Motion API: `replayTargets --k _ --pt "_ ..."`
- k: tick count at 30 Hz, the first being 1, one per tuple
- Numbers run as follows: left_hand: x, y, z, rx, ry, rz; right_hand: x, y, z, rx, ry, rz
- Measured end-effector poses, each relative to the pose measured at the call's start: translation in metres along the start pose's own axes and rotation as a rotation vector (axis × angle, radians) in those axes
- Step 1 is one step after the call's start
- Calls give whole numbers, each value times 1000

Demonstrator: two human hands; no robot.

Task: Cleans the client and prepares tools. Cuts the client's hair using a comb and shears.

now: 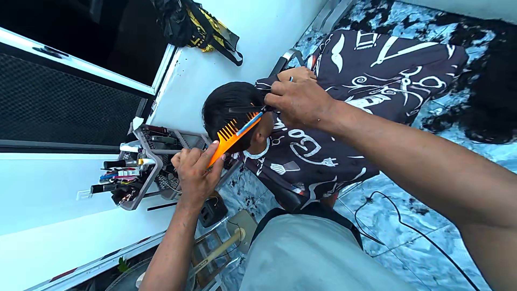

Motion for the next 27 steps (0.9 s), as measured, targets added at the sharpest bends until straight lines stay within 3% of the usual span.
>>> replayTargets --k 6,9,11,14,16,21,27 --pt "-6 0 0 109 23 83 -8 8 8 77 -9 27" --pt "-3 -4 -4 146 289 475 -3 12 18 154 -136 -61" --pt "2 -20 6 2 351 706 5 10 24 159 -241 -145" --pt "-15 -54 45 -171 59 524 9 3 30 101 -330 -126" --pt "-29 -63 66 -126 -60 337 0 -3 32 88 -246 -21" --pt "-41 -48 62 63 -87 157 -27 -18 19 32 -23 120" --pt "-41 -32 45 157 -132 130 -40 -6 14 90 -10 156"
Point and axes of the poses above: each hand's wrist, its own z-axis away from the middle knuckle, its own y-axis out of the back of the hand, x = y × z, the point moved 3 cm from there along -z, towards the middle knuckle, and after that the axes turned 12 degrees about -x, right-handed, at the moved point
